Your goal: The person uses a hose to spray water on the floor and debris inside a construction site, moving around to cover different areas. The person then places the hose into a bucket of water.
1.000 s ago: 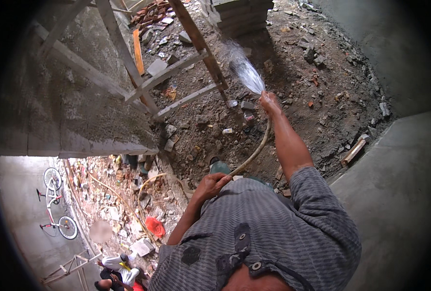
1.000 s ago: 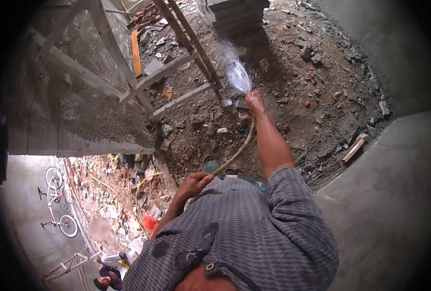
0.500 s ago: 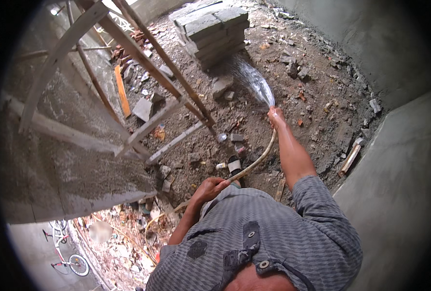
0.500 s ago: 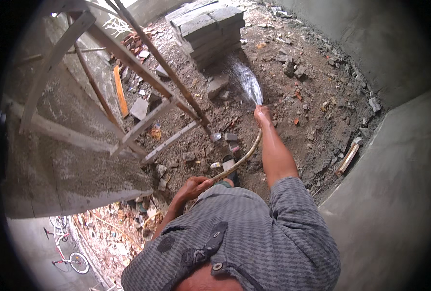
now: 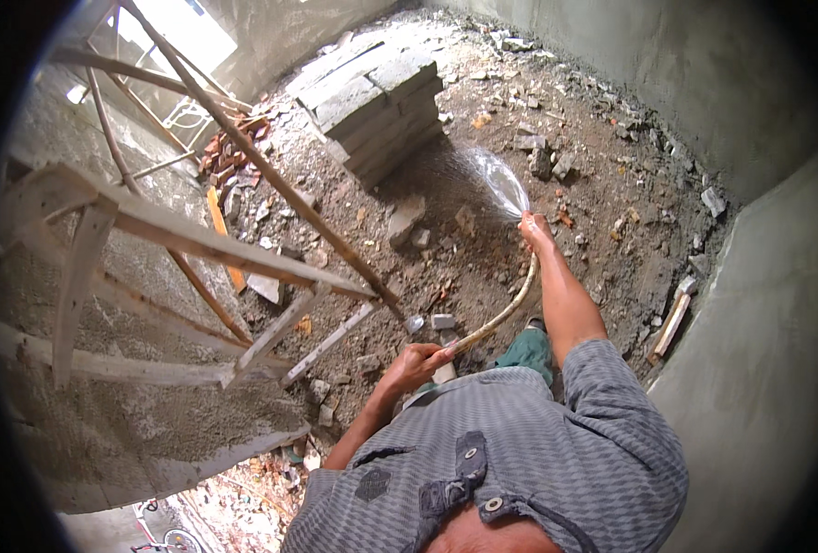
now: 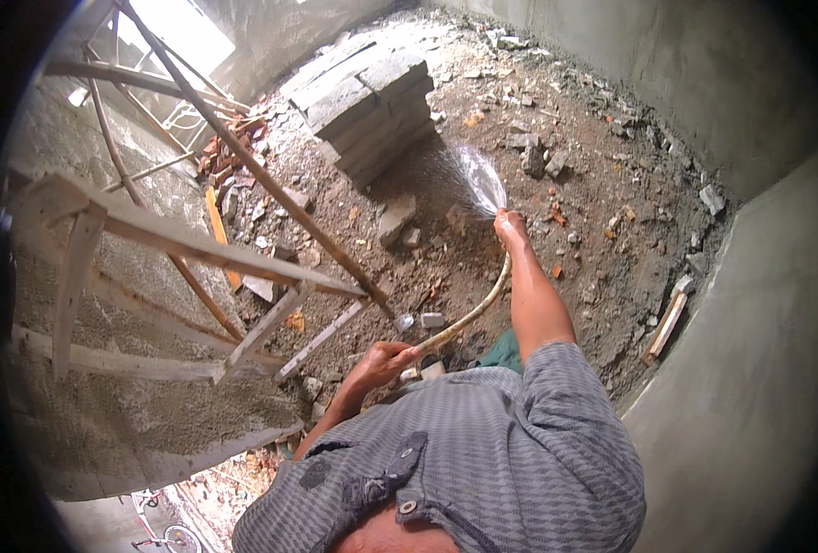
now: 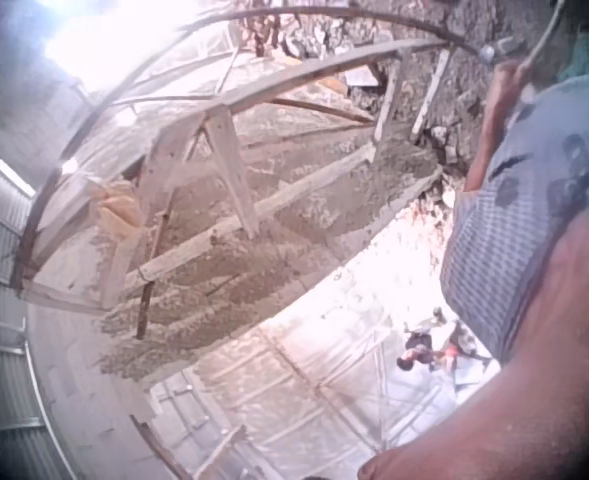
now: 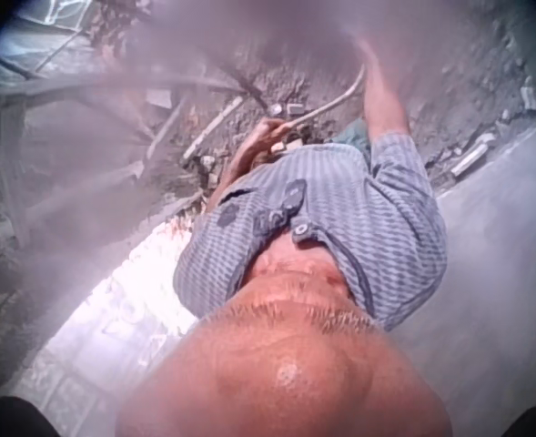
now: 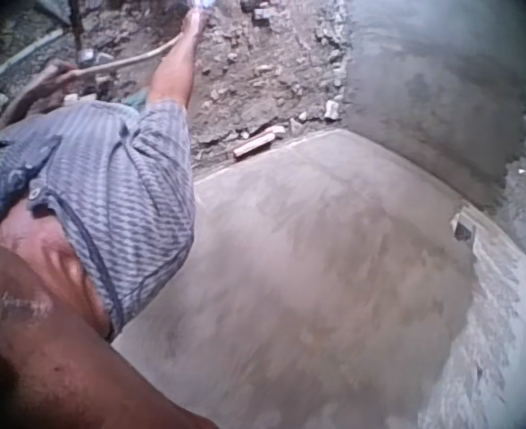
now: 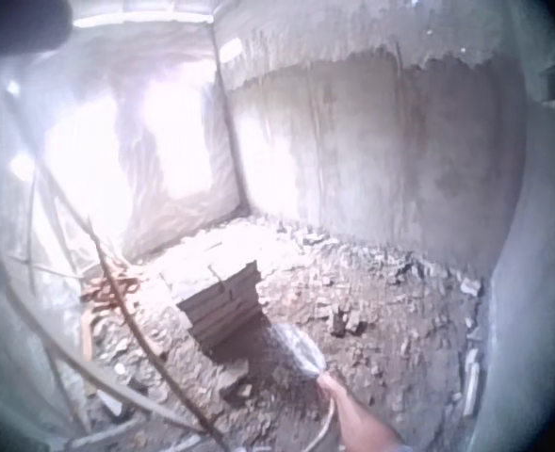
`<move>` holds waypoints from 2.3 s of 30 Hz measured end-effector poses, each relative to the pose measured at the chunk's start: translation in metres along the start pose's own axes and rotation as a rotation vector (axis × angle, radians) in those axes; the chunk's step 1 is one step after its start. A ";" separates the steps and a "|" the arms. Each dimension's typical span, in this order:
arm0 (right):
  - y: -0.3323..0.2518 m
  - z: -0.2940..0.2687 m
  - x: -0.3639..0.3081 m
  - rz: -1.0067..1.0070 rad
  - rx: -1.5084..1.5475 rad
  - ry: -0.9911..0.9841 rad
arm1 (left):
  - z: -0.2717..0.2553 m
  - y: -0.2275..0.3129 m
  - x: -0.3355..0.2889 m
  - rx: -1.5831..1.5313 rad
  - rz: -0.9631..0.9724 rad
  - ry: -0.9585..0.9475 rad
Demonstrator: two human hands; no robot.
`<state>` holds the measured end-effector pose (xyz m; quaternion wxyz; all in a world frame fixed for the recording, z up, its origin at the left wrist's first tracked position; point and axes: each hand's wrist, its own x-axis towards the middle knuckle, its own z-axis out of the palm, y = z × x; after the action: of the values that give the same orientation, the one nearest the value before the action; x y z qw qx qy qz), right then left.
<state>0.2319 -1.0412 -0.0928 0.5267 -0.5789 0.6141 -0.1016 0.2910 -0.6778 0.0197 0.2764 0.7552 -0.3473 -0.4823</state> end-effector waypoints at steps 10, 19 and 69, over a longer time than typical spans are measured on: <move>-0.087 -0.148 0.230 -0.335 -0.314 -0.057 | 0.054 0.163 0.194 -0.060 0.111 0.001; -0.193 -0.243 0.293 -0.537 -0.472 -0.034 | 0.066 0.280 0.289 -0.092 0.160 -0.002; -0.509 0.030 0.727 -0.572 -0.512 -0.267 | -0.233 0.362 0.679 -0.373 -0.165 0.289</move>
<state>0.7261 -1.7785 -0.1167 0.3909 -0.8471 0.3599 -0.0120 0.6110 -1.4155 0.0167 0.4175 0.7780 -0.1465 -0.4461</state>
